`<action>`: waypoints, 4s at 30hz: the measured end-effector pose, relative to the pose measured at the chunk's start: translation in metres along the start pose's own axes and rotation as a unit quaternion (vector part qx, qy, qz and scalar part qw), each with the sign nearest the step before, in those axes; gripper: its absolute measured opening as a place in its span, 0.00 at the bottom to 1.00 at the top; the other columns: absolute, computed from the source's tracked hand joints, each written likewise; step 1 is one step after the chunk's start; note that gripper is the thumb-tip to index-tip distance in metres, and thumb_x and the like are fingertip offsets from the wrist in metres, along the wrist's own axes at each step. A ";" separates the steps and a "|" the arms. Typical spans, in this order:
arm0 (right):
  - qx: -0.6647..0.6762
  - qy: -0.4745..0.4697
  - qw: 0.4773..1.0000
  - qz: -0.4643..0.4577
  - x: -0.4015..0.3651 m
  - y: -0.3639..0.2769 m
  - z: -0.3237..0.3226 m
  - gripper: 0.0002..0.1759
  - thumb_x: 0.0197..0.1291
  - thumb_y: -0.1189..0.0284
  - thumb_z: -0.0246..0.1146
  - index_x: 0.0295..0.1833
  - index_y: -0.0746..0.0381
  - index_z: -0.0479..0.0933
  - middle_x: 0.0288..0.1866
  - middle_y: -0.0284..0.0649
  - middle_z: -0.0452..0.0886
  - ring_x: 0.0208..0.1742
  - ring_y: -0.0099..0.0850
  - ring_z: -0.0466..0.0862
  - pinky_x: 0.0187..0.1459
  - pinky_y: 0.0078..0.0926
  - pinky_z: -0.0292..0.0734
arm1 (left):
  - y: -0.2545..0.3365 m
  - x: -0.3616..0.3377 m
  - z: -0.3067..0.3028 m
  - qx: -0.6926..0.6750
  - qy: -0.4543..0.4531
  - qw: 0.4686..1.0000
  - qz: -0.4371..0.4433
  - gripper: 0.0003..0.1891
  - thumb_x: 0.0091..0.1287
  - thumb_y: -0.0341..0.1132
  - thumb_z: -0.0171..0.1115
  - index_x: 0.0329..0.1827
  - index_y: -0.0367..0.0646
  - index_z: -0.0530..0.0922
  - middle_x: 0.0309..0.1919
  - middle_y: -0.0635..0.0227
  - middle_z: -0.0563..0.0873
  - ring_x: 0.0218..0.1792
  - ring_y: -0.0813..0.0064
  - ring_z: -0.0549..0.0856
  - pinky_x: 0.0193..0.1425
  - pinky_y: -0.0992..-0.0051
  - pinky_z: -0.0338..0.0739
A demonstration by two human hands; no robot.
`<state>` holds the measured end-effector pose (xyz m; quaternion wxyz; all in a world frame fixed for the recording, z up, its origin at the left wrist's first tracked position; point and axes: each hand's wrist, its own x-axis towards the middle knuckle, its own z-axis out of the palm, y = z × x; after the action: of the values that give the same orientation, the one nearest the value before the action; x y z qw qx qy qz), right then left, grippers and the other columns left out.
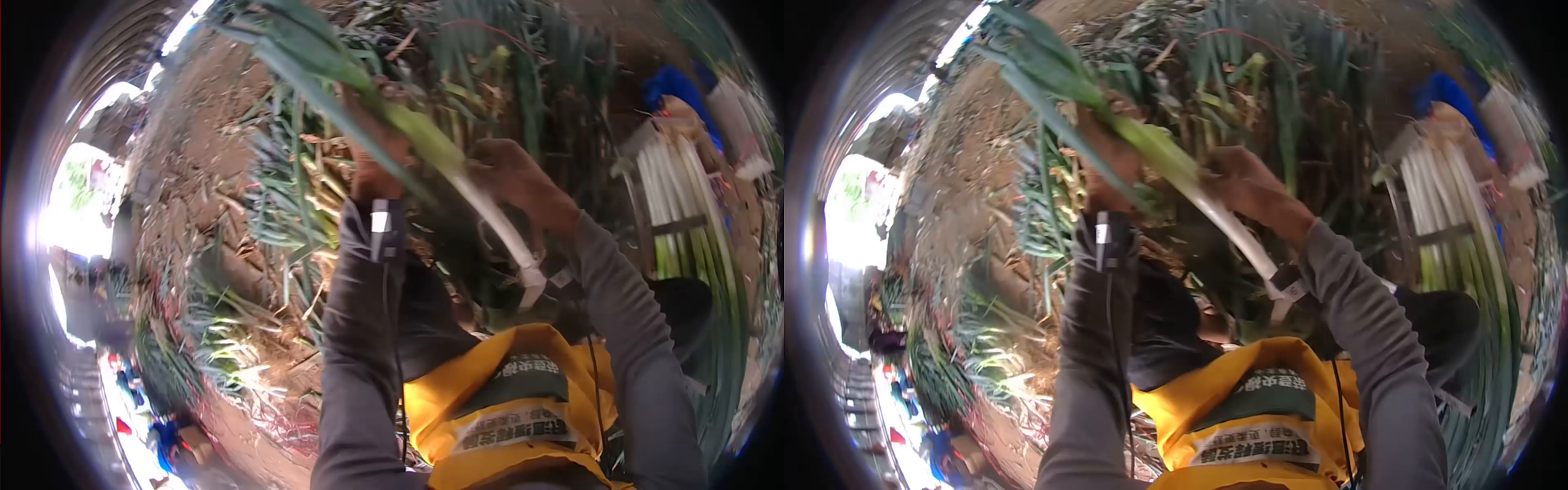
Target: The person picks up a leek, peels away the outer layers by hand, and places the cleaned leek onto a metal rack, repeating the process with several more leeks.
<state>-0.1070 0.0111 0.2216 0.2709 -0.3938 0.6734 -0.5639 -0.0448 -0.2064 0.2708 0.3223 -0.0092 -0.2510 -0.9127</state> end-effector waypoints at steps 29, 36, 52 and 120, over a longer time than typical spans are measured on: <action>-0.229 0.051 0.965 -0.117 -0.094 0.019 -0.014 0.15 0.75 0.68 0.57 0.59 0.63 0.81 0.52 0.49 0.86 0.48 0.47 0.88 0.49 0.39 0.83 | 0.134 0.000 -0.054 -0.010 -0.095 0.987 0.128 0.10 0.80 0.40 0.60 0.53 0.44 0.74 0.30 0.67 0.78 0.29 0.80 0.78 0.35 0.76 0.78; -0.020 -0.171 0.985 0.008 -0.053 -0.032 0.016 0.25 0.78 0.57 0.60 0.66 0.65 0.80 0.49 0.42 0.84 0.41 0.28 0.85 0.45 0.30 0.80 | 0.155 0.007 -0.115 -0.167 -0.092 0.981 0.015 0.13 0.70 0.36 0.66 0.43 0.35 0.74 0.29 0.67 0.73 0.30 0.74 0.75 0.45 0.73 0.74; 0.054 -0.120 0.990 0.057 -0.125 -0.031 0.024 0.18 0.78 0.62 0.61 0.40 0.67 0.77 0.26 0.30 0.78 0.24 0.18 0.71 0.26 0.23 0.69 | 0.173 -0.028 -0.186 -0.044 0.058 0.989 0.128 0.23 0.78 0.57 0.54 0.42 0.44 0.81 0.28 0.66 0.83 0.29 0.73 0.83 0.39 0.72 0.81; -0.456 -0.103 0.833 -0.297 -0.093 -0.001 0.018 0.11 0.54 0.76 0.66 0.45 0.59 0.82 0.45 0.45 0.80 0.47 0.43 0.83 0.44 0.42 0.82 | 0.053 0.014 -0.041 0.165 0.345 0.870 0.311 0.39 0.79 0.44 0.61 0.86 0.44 0.52 0.57 0.60 0.79 0.52 0.68 0.80 0.56 0.63 0.79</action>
<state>-0.0422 0.0791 0.2115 -0.0520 -0.7092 0.6732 -0.2029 -0.0181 -0.2687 0.2613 0.6522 0.2824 -0.2550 -0.6557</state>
